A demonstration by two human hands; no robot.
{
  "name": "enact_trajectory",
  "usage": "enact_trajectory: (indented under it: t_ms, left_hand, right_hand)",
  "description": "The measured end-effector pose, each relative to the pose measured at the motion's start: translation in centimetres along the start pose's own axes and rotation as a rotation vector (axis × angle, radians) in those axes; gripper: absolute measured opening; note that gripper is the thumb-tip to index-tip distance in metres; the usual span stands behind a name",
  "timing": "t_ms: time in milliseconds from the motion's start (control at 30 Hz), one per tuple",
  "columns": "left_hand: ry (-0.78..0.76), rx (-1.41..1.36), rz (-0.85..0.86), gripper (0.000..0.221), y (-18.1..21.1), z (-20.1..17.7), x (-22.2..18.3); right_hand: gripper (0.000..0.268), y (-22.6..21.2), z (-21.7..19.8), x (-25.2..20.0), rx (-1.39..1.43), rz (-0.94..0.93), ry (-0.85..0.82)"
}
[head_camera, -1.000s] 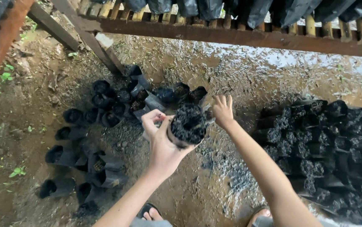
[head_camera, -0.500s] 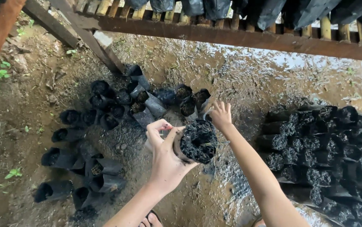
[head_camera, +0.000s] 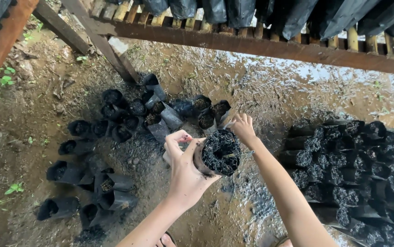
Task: The person holds a black plastic seedling bag filled with soil and uses a thin stick to create a hole and tuck a seedling into the soil.
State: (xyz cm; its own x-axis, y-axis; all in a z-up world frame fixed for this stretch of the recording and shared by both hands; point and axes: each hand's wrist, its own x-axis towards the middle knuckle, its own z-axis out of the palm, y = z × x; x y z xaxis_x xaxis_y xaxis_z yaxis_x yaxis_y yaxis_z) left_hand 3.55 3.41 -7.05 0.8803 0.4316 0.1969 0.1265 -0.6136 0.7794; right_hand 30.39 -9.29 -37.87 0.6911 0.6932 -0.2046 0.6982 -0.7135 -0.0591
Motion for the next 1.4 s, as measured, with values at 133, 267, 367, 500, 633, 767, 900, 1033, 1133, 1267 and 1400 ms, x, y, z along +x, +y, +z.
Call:
enact_trajectory:
  t_ms: [133, 267, 367, 500, 633, 767, 900, 1033, 1133, 1267, 1400]
  left_hand:
    - [-0.014, 0.010, -0.006, 0.066, -0.2, 0.0, -0.1]
    - [-0.019, -0.010, 0.008, 0.060, 0.1, -0.1, -0.1]
    - [-0.014, -0.038, 0.019, 0.059, -0.1, -0.2, -0.1]
    - [-0.003, -0.088, -0.023, 0.061, -0.1, 0.3, -0.1]
    - [-0.029, -0.149, 0.000, 0.057, 0.4, 0.5, 0.5]
    - [-0.047, -0.270, 0.004, 0.054, 2.1, 0.4, -0.1]
    - [-0.070, -0.272, 0.053, 0.061, 2.7, 0.9, -0.4]
    - [-0.054, -0.220, 0.059, 0.062, 2.7, 1.5, -0.9]
    - [-0.053, -0.197, 0.040, 0.062, 3.2, 1.0, -1.1]
    - [-0.033, -0.211, 0.039, 0.060, 3.6, 0.1, -1.3]
    - [-0.025, -0.226, 0.061, 0.062, 3.8, -0.6, -1.2]
  right_hand:
    - [0.033, 0.0, 0.2, 0.1, -0.020, -0.041, 0.071]
    - [0.043, -0.7, -2.6, -0.7, 0.189, 0.005, 0.078]
    - [0.041, -0.7, -5.2, -1.3, 0.306, -0.006, 0.075]
    - [0.020, 1.0, -9.7, -2.0, 0.361, -0.037, 0.053]
    - [0.021, 1.2, -20.5, -6.4, 0.151, -0.104, 0.101]
    - [0.035, -5.1, -37.2, -13.8, 0.607, 0.070, -0.011]
    - [0.041, -8.3, -45.2, -19.5, 0.462, 0.060, -0.028]
    - [0.033, -12.2, -48.0, -23.1, 0.275, 0.015, -0.044]
    - [0.023, -14.4, -48.0, -24.4, -0.004, -0.055, -0.065]
    - [0.023, -15.7, -46.2, -24.6, -0.181, -0.098, 0.027]
    - [0.022, -15.6, -44.5, -23.8, -0.265, -0.153, 0.119]
